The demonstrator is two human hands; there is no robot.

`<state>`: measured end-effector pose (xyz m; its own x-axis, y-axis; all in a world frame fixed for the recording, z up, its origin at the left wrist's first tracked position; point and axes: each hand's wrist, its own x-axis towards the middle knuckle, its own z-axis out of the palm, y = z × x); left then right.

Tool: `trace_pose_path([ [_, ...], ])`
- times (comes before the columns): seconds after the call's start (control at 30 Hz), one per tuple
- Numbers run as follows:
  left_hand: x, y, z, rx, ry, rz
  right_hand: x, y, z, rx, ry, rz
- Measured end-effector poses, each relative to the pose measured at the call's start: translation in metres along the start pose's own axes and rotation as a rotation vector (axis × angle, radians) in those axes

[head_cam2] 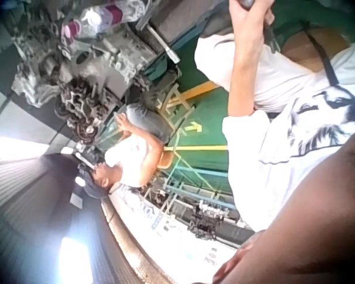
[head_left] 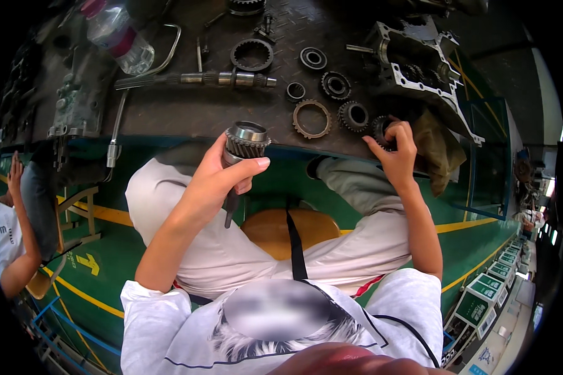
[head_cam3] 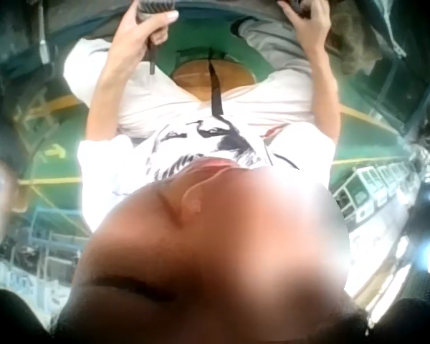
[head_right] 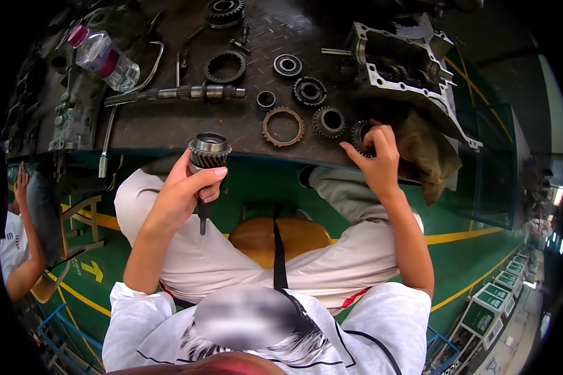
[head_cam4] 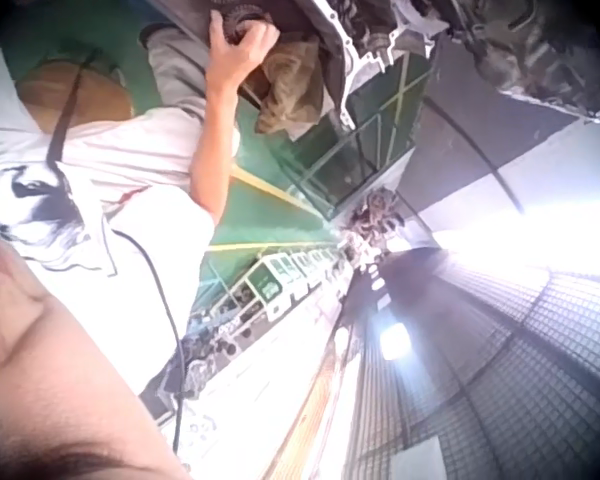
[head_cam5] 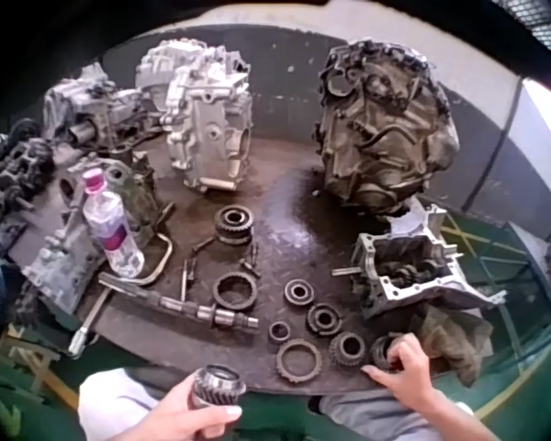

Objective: The person assembles transmission components by picking up various gears, synchronizer rings, and bearings from the workbench and fitting them together by hand.

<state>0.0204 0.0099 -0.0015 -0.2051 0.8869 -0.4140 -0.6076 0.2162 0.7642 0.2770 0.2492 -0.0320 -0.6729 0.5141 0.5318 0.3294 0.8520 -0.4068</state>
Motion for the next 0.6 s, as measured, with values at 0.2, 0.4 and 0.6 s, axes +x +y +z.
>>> trace_pose_path([
  [0.2,-0.003,-0.001,-0.002,0.012,0.013,0.013,0.009,-0.003,-0.011,0.044,-0.041,-0.087],
  [0.4,-0.004,-0.002,-0.004,0.013,0.028,0.024,0.019,-0.045,-0.012,0.047,0.181,-0.013],
  [0.6,-0.002,-0.003,-0.002,0.012,0.013,0.038,0.024,-0.081,0.02,-0.103,-0.2,-0.289],
])
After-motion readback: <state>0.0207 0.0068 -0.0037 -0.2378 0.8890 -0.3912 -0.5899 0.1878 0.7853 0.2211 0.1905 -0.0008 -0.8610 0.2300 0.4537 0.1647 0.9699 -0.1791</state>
